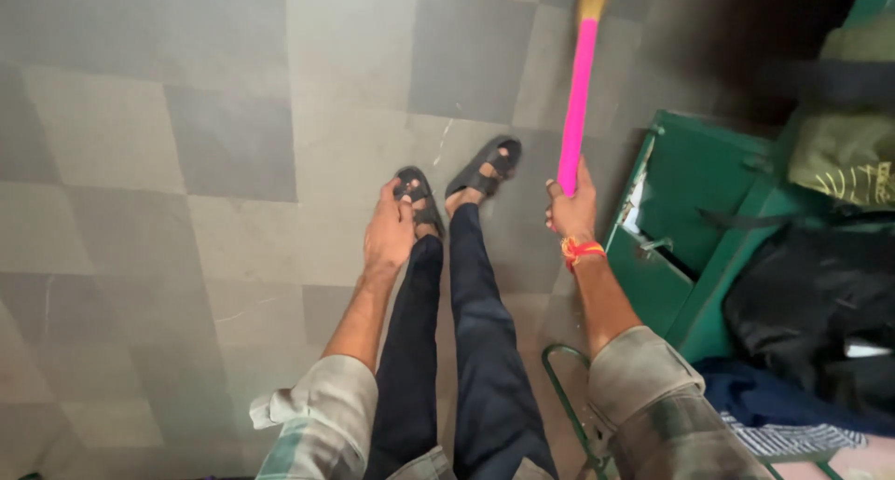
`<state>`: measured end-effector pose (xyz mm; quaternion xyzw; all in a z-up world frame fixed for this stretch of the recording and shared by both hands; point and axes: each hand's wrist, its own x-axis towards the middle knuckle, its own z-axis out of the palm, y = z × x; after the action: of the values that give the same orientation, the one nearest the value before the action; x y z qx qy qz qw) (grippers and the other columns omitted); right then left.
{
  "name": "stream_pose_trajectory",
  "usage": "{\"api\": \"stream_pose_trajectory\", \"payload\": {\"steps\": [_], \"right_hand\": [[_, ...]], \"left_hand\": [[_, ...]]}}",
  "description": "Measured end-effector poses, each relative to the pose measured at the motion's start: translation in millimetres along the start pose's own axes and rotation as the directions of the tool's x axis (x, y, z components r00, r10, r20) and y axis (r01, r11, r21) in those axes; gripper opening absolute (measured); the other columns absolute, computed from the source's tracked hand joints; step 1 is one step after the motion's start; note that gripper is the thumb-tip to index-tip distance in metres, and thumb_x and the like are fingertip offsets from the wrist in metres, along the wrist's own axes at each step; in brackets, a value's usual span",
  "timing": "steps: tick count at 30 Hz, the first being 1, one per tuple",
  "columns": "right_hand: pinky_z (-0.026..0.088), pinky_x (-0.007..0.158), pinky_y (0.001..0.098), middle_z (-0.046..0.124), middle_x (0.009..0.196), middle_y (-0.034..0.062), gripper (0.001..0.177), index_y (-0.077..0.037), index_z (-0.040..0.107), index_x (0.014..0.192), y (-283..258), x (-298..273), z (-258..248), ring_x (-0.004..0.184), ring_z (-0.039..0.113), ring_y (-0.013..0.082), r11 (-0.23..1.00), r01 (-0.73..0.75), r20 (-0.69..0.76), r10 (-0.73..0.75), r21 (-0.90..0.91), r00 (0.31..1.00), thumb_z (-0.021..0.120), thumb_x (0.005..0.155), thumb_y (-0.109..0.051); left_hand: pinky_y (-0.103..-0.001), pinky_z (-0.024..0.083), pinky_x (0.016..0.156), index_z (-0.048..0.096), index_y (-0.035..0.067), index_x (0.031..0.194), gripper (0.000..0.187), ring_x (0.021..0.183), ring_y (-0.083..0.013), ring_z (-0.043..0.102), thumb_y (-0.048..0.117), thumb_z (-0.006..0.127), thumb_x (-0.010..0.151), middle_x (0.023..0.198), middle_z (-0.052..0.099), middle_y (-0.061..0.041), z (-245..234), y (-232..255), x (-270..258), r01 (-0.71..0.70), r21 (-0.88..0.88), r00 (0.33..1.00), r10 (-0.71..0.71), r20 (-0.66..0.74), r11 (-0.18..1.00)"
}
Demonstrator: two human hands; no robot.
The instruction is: Sweep the tiled floor using a hand broom.
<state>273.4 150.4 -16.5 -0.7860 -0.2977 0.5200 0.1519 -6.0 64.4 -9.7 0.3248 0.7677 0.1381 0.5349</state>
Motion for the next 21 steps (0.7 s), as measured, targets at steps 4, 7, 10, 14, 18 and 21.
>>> {"api": "stream_pose_trajectory", "payload": {"steps": [4, 7, 10, 14, 18, 21], "right_hand": [[0.052, 0.045, 0.0337, 0.069, 0.097, 0.0088, 0.078, -0.028, 0.032, 0.163, -12, -13, 26, 0.053, 0.059, 0.0172, 0.971, -0.016, 0.048, 0.028, -0.239, 0.998, 0.062, 0.094, -0.006], [0.059, 0.056, 0.0386, 0.074, 0.107, 0.0170, 0.082, -0.026, 0.031, 0.162, 11, -24, 53, 0.069, 0.071, 0.0261, 0.935, 0.143, 0.131, -0.105, -0.324, 0.986, 0.061, 0.090, -0.003], [0.060, 0.071, 0.0467, 0.068, 0.120, 0.0280, 0.086, -0.019, 0.028, 0.161, 21, -33, 88, 0.090, 0.071, 0.0410, 0.832, 0.462, 0.214, -0.412, -0.308, 0.886, 0.061, 0.084, 0.002], [0.056, 0.080, 0.0541, 0.070, 0.097, 0.0302, 0.088, -0.028, 0.025, 0.162, 2, -56, 122, 0.092, 0.068, 0.0472, 0.854, 0.256, 0.355, -0.091, -0.452, 0.931, 0.059, 0.085, -0.003], [0.058, 0.077, 0.0536, 0.071, 0.094, 0.0272, 0.083, -0.028, 0.026, 0.160, -14, -63, 126, 0.089, 0.071, 0.0450, 0.820, 0.449, 0.488, -0.247, -0.354, 0.837, 0.059, 0.087, -0.006], [0.053, 0.079, 0.0579, 0.068, 0.095, 0.0307, 0.085, -0.032, 0.026, 0.162, -19, -64, 112, 0.090, 0.065, 0.0499, 0.763, 0.454, 0.602, -0.108, -0.460, 0.791, 0.060, 0.089, -0.007]], "left_hand": [[-0.044, 0.051, 0.097, 0.042, 0.015, 0.150, 0.048, 0.114, -0.0346, 0.067, 0.027, 0.045, 0.104, 0.130, 0.068, -0.016, -8, 21, 6, 0.064, 0.001, 0.998, -0.064, 0.010, 0.998], [-0.044, 0.051, 0.095, 0.043, 0.015, 0.149, 0.047, 0.111, -0.0341, 0.068, 0.027, 0.046, 0.104, 0.127, 0.069, -0.016, 3, 13, 3, -0.003, -0.002, 1.000, 0.003, 0.000, 1.000], [-0.043, 0.052, 0.094, 0.044, 0.014, 0.148, 0.046, 0.108, -0.0326, 0.070, 0.028, 0.046, 0.104, 0.120, 0.071, -0.015, 5, 19, 0, -0.025, -0.012, 1.000, 0.025, -0.002, 1.000], [-0.044, 0.052, 0.093, 0.044, 0.016, 0.148, 0.046, 0.106, -0.0320, 0.070, 0.029, 0.046, 0.105, 0.113, 0.072, -0.014, 4, 19, -9, 0.020, -0.019, 0.999, -0.019, 0.034, 1.000], [-0.045, 0.051, 0.092, 0.044, 0.015, 0.148, 0.044, 0.105, -0.0322, 0.069, 0.028, 0.045, 0.105, 0.113, 0.071, -0.013, 3, 15, -14, 0.007, -0.046, 1.000, -0.006, 0.018, 0.999], [-0.044, 0.052, 0.089, 0.044, 0.015, 0.148, 0.044, 0.102, -0.0313, 0.070, 0.027, 0.043, 0.105, 0.109, 0.070, -0.012, 2, 21, -17, 0.030, -0.047, 1.000, -0.029, 0.008, 0.998]]}}
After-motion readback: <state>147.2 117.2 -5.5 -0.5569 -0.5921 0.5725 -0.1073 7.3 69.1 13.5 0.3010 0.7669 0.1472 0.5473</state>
